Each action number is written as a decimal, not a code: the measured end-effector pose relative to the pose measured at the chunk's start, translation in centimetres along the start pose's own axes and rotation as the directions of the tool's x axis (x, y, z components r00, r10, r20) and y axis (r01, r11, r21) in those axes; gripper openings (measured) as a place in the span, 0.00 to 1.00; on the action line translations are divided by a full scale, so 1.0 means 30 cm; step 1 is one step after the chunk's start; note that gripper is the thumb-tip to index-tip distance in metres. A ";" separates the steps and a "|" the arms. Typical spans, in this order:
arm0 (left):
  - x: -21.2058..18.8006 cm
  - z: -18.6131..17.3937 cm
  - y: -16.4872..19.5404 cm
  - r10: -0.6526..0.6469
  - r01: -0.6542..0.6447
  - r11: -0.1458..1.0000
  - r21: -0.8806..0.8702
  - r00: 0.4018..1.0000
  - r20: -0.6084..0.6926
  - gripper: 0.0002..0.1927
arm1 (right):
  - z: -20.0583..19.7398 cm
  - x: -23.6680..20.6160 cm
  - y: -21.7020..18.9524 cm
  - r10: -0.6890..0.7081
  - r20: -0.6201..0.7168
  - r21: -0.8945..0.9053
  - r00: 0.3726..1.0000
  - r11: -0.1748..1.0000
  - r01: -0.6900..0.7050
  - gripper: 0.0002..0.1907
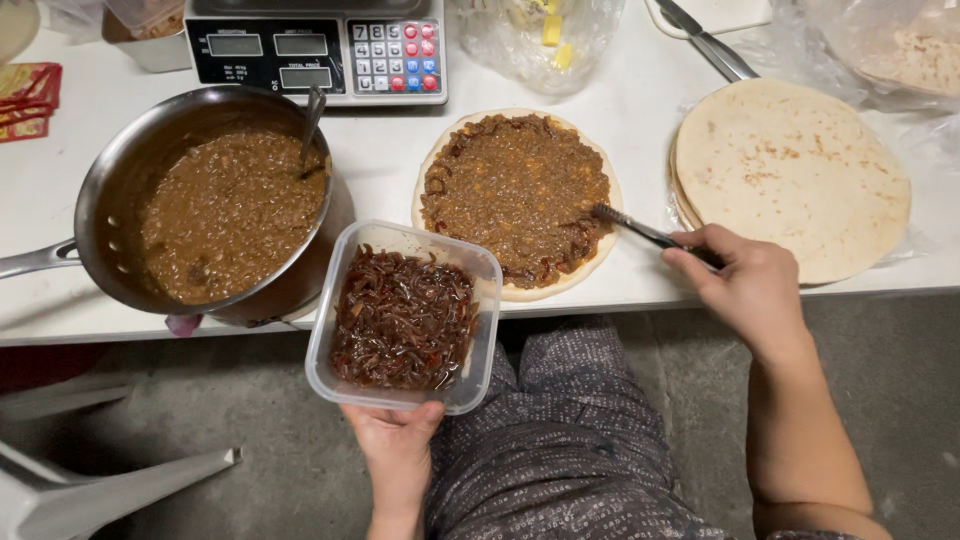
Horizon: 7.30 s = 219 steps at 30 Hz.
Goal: The person spreads a brown sauce evenly over a round pizza base using a spoon, then uses tongs to place caramelized onions from a container onto the sauce. The person works at a white countertop with a digital scale and other ingredients nearby.
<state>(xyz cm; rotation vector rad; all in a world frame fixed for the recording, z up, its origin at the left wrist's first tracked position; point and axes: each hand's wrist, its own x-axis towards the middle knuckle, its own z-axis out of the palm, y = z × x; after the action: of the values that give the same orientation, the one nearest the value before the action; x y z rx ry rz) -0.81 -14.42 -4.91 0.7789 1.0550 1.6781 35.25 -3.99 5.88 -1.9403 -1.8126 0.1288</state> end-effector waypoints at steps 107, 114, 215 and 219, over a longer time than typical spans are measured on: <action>0.020 0.151 0.068 -0.027 0.028 0.999 -0.032 0.999 0.028 0.60 | -0.046 0.043 -0.386 -0.510 0.103 0.242 0.854 0.846 0.475 0.09; 0.014 0.115 0.036 0.020 -0.019 1.000 -0.012 1.000 0.023 0.57 | -0.114 0.029 -0.193 -0.224 0.044 0.497 0.974 0.850 0.174 0.10; 0.019 0.164 0.063 -0.004 0.005 1.000 -0.013 1.000 0.029 0.66 | 0.020 0.032 -0.443 -0.610 0.056 0.101 0.790 0.791 0.603 0.10; 0.020 0.161 0.060 -0.002 0.003 1.000 -0.030 1.000 0.026 0.66 | -0.014 0.029 -0.370 -0.425 0.144 0.191 0.894 0.898 0.396 0.09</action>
<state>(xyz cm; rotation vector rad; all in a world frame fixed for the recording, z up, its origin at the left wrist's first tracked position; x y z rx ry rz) 2.46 -12.76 -1.23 0.7776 1.0097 1.6734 25.34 -3.17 10.93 -1.4371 -2.2204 0.3055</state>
